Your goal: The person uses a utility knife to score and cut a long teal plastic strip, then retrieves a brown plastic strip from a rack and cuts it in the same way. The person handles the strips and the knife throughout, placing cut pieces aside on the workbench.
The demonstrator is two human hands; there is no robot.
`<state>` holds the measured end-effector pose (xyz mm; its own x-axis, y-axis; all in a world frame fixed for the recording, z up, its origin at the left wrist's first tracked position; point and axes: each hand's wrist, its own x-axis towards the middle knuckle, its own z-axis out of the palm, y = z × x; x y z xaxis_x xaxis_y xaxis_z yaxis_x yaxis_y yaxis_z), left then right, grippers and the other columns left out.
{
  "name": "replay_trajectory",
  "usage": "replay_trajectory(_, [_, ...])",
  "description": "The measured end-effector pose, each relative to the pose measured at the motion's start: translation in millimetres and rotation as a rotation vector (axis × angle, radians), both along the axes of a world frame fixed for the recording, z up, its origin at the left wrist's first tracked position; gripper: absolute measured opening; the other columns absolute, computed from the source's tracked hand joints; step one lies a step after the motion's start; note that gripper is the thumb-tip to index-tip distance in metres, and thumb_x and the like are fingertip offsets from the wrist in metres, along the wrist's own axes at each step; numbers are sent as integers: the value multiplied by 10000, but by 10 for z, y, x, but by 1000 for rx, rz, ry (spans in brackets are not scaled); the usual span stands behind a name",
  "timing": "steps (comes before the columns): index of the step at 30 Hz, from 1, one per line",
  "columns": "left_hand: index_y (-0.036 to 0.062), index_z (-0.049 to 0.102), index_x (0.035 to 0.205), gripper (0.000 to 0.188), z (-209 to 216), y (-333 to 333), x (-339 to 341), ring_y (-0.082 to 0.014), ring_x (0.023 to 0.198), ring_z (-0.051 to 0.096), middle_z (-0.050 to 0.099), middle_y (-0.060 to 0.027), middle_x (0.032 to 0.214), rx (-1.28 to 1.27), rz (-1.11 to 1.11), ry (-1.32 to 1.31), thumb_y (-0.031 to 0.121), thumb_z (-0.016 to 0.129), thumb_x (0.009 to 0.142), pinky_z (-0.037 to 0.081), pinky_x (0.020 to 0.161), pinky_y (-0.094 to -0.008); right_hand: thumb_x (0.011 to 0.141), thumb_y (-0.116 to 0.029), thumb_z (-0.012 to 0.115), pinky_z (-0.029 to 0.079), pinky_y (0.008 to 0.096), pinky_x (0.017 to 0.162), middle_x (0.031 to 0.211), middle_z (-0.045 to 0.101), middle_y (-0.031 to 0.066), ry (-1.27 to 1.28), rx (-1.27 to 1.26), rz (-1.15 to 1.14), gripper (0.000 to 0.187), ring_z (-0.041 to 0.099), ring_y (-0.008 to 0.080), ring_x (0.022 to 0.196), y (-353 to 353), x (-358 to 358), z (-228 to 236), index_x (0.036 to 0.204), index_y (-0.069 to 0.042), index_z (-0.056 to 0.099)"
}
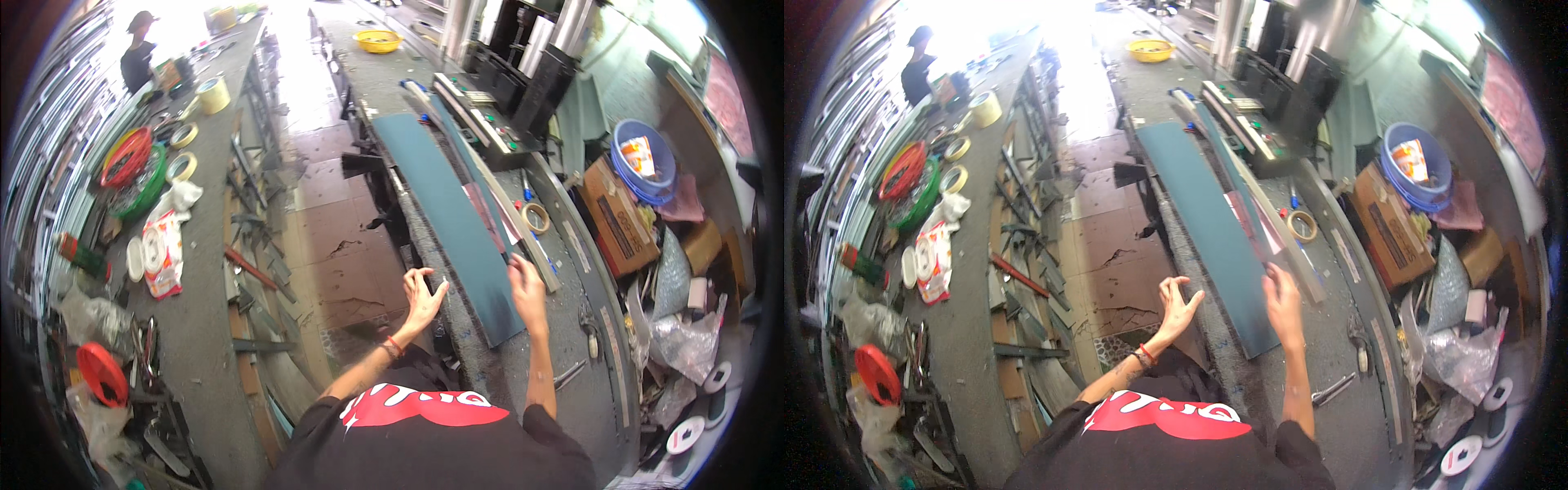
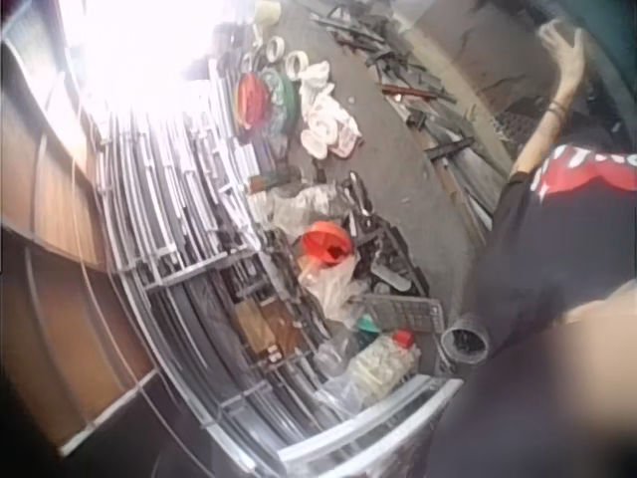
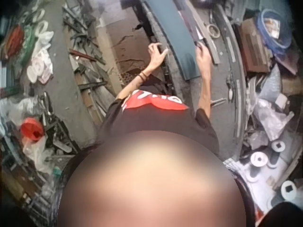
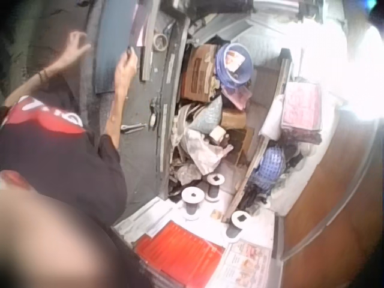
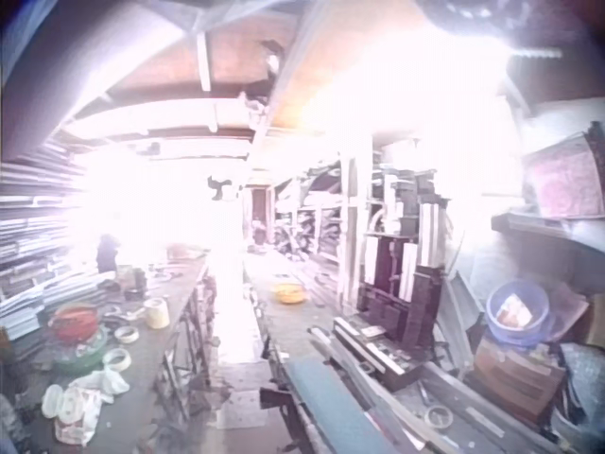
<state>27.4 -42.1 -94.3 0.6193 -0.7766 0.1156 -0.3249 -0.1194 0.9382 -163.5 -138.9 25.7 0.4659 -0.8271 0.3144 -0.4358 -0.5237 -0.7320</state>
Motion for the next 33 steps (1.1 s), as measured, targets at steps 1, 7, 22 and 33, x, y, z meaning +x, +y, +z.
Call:
replay_trajectory(1, [96, 435, 1212, 512, -74, 63, -38, -256, 1101, 345, 322, -111, 1194, -7, 23, 175, 315, 670, 813, 336, 965, -372, 918, -248, 532, 403, 383, 949, 1184, 551, 211, 141, -73, 42, 415, 535, 320, 1108, -194, 329, -98, 1217, 38, 505])
replay_trajectory(7, [86, 354, 1327, 594, -156, 337, -67, -211, 1073, 481, 434, -120, 1266, -23, -111, 900, 486, 499, 913, 420, 895, -357, 863, -516, 520, 373, 480, 947, 1123, 506, 316, 661, -143, -275, 695, 460, 429, 1110, -731, 1205, -615, 1168, 107, 480])
replay_trajectory(22, [-10, -72, 1440, 1061, 750, 1959, -377, -225, 1392, 72, 63, -223, 1508, -129, -226, 865, 13, 680, 691, 160, 1111, -324, 873, -610, 461, 467, 400, 746, 776, 593, 206, 277, 249, 56, 748, 581, 259, 765, 485, 1071, -646, 918, 134, 528])
replay_trajectory(33, [-72, -5, 1426, 1045, 717, 4060, -1704, -221, 1401, 72, 88, -193, 1508, 157, 115, 764, 73, 742, 710, 69, 1132, -324, 853, -487, 595, 473, 377, 891, 1235, 531, 106, -709, 1744, 454, 633, 532, 225, 1104, 1943, 1278, -1874, 1273, -30, 470])
